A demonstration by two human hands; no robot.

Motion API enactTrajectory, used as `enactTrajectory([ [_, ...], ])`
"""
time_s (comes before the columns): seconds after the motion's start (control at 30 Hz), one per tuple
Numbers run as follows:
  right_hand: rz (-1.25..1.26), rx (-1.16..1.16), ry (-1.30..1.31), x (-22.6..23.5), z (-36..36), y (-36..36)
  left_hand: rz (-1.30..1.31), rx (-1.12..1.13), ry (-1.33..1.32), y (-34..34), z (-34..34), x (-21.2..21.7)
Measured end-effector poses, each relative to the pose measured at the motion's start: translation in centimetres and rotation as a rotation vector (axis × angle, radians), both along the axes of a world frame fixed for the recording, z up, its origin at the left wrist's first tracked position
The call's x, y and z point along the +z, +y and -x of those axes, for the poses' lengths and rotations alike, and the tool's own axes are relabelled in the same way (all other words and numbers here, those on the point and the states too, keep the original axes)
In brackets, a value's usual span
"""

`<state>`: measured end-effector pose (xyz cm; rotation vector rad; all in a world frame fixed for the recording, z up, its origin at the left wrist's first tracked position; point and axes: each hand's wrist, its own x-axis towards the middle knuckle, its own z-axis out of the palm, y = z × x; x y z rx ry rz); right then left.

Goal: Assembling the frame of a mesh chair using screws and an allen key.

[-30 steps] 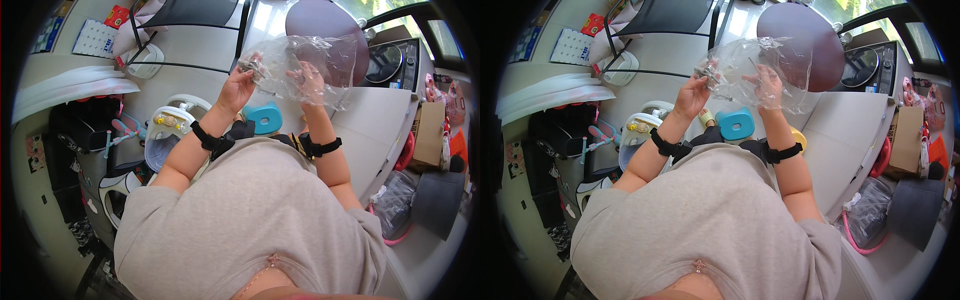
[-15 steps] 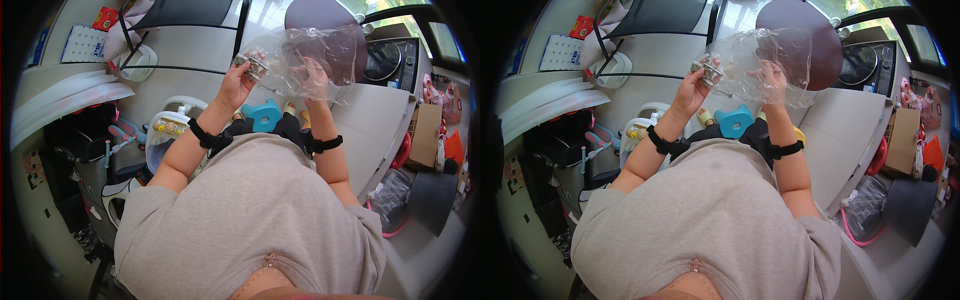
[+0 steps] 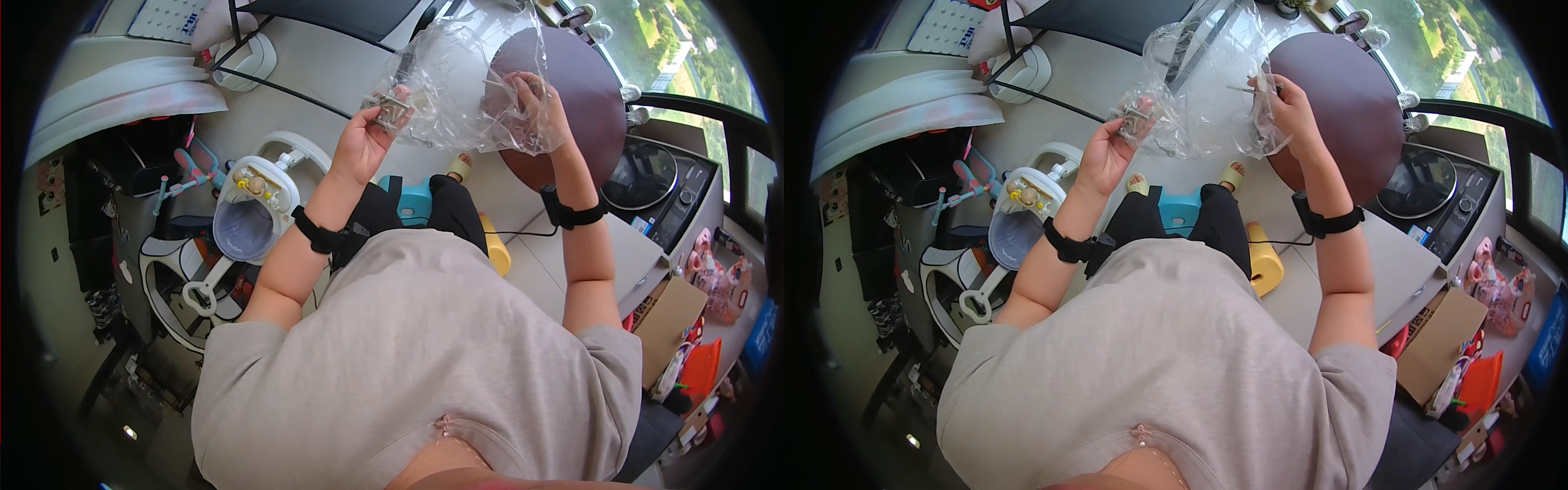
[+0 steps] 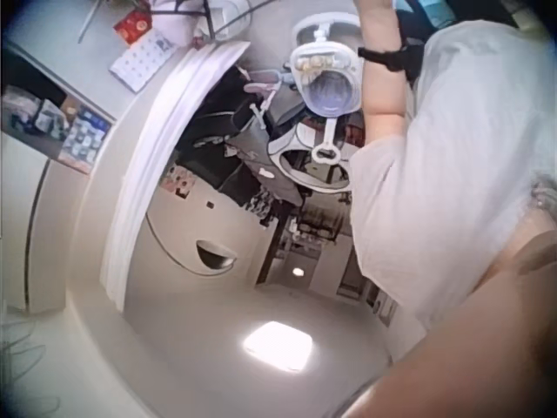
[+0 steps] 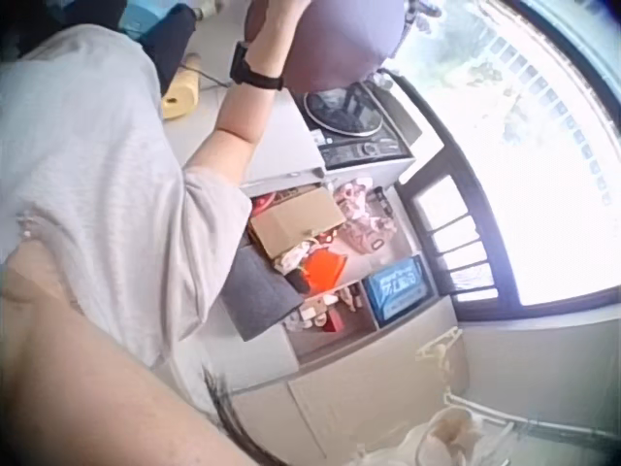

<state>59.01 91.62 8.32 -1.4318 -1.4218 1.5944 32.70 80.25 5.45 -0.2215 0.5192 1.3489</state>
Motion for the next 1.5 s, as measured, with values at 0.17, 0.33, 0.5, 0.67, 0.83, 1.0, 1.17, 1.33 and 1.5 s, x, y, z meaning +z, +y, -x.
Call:
enactTrajectory([
  [0.17,0.002,0.238,-0.119,-0.8,-3.7,5.7,0.013,0.058,0.037,2.6,-0.5,-0.4],
  [0.33,0.252,0.178,-0.174,-9.4,-8.5,-1.8,0.050,0.042,0.064,1.1,3.8,-4.3],
  [0.5,0.696,-0.187,-0.241,-14.5,-14.7,-24.4,0.384,-0.054,0.261,-12.7,14.3,-7.8],
  [0.67,0.968,-0.231,-0.507,-1.9,-18.3,-44.3,0.896,-0.109,0.391,-30.2,24.2,-2.8],
  [0.83,1.056,-0.054,-0.761,-1.5,-22.3,-41.1,0.965,0.091,0.540,-30.4,28.3,-0.3],
  [1.0,0.694,-0.664,-0.369,-19.1,-15.2,-23.8,0.655,-0.228,1.041,-31.1,33.9,-18.7],
  [1.17,0.464,-0.401,0.142,-30.3,-5.3,-13.0,0.305,-0.009,0.777,-22.2,27.8,-31.1],
  [1.33,0.222,-0.260,0.207,-35.2,-4.3,-9.3,-0.046,0.136,0.501,-9.3,23.5,-40.5],
  [1.5,0.033,-0.458,0.243,-37.8,-5.3,-8.7,0.136,0.392,0.495,-6.2,19.3,-41.8],
])
